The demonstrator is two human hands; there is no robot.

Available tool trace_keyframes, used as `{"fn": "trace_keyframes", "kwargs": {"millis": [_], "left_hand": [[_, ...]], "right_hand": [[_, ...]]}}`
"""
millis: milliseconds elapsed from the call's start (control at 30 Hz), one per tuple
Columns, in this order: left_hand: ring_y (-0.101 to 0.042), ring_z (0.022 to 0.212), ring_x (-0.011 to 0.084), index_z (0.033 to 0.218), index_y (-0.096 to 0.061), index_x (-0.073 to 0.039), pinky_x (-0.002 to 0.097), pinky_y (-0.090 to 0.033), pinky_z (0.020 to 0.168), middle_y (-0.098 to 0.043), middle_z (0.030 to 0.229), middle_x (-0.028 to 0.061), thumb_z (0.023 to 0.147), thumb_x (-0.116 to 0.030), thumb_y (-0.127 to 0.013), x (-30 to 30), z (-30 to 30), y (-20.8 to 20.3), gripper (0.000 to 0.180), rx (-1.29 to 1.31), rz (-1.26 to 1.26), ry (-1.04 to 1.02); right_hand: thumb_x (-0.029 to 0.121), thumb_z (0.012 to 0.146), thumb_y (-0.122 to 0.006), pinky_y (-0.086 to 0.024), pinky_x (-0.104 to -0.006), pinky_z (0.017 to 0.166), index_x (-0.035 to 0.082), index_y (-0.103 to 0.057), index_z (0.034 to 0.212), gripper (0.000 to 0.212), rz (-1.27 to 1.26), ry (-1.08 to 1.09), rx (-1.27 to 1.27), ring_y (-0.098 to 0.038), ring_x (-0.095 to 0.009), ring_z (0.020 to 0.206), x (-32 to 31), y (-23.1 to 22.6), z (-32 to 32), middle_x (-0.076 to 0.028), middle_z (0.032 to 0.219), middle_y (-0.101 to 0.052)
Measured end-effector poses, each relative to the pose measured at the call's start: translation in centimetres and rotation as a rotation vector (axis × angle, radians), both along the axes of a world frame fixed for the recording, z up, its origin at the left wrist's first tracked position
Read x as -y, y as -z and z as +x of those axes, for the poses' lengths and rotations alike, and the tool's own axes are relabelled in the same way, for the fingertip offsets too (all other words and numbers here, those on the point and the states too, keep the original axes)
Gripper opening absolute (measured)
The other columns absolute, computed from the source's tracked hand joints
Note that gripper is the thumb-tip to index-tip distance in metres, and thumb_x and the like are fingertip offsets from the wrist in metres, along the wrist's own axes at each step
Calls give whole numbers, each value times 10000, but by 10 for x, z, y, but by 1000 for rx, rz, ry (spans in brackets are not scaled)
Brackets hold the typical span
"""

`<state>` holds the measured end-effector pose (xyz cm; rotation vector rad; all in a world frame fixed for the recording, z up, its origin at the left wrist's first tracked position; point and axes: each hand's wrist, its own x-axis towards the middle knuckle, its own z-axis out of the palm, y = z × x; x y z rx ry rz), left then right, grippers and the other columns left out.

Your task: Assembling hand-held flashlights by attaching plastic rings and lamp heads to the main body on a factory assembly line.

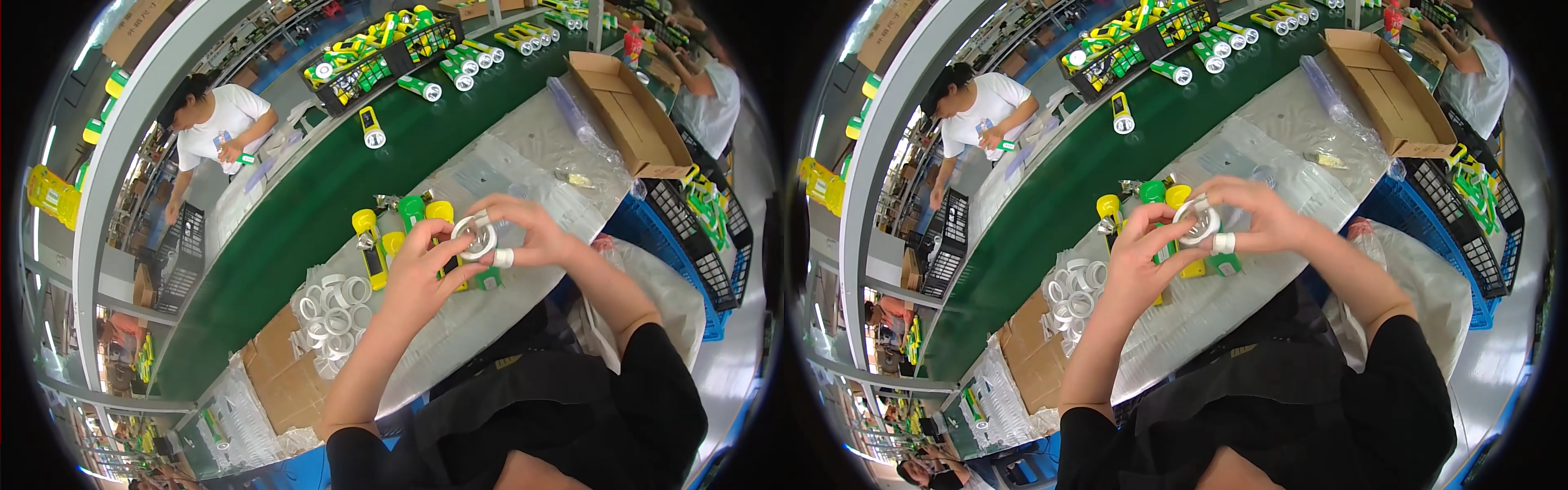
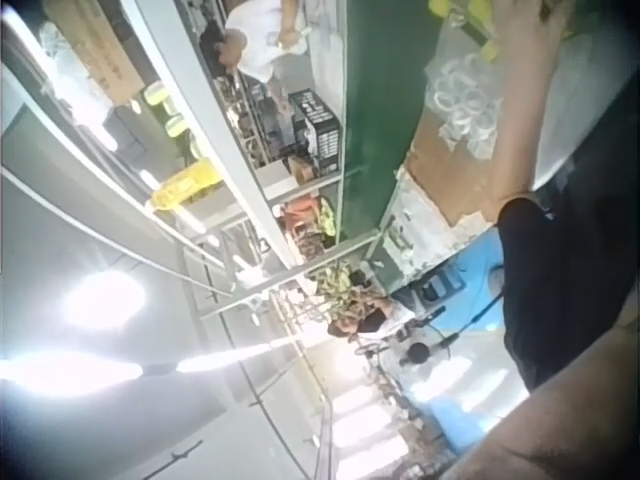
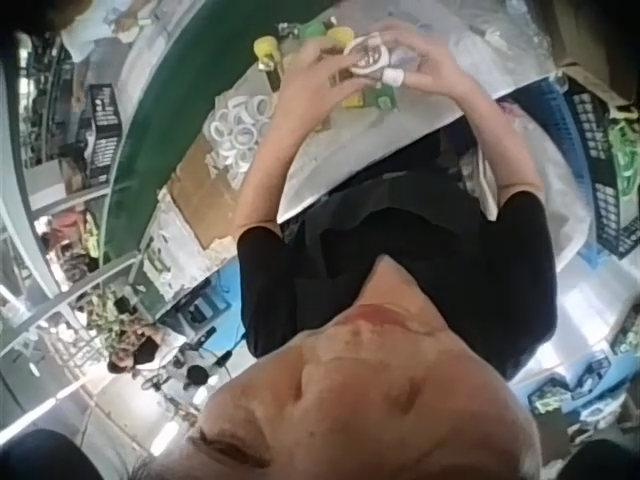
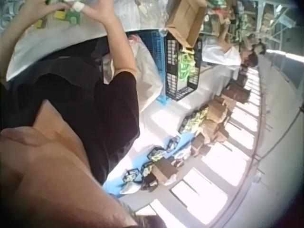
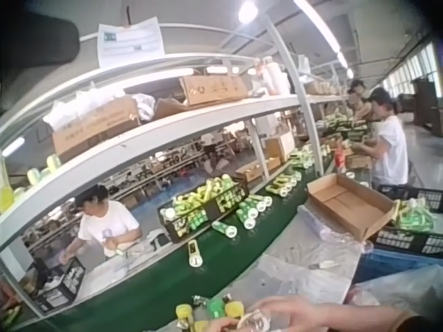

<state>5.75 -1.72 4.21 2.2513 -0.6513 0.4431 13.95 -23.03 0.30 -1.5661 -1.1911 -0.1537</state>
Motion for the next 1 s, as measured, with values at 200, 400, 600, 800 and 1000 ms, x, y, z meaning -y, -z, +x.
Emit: {"fn": "trace_keyframes", "kwargs": {"millis": [200,400,600,800,1000], "left_hand": [[-643,988,287,1061,-586,-67,355,-522,787,-646,1073,148,631,-151,-873,32,8,9,524,127,63,-16],[-637,869,301,981,-551,-67,392,-495,714,-645,936,95,698,-87,-808,46,13,19,383,65,-147,16],[-610,817,293,973,-563,-67,393,-475,688,-627,887,96,700,-94,-807,52,18,27,367,82,-166,21],[-587,756,269,967,-609,-86,389,-463,653,-611,844,79,701,-123,-811,59,19,30,335,92,-180,-8],[-590,744,252,969,-623,-100,371,-463,630,-613,830,67,682,-121,-822,59,19,26,350,104,-199,-21]], "right_hand": [[179,675,-814,-504,-370,715,49,-597,1067,466,-516,-2,213,-620,-301,849,25,-68,8,-96,979,-599],[26,694,-672,-489,-377,703,24,-590,1008,325,-908,-175,148,-594,-282,822,17,-105,19,-96,939,-561],[115,691,-737,-479,-385,654,7,-575,846,248,-896,-128,172,-598,-292,754,15,-104,21,-123,776,-576],[334,683,-785,-469,-450,578,-8,-580,798,415,-1079,452,105,-610,-358,646,9,-88,1,-156,701,-608],[655,721,-678,-473,-457,584,11,-592,765,652,-378,-116,225,-627,-366,677,27,-70,28,-146,703,-609]]}}
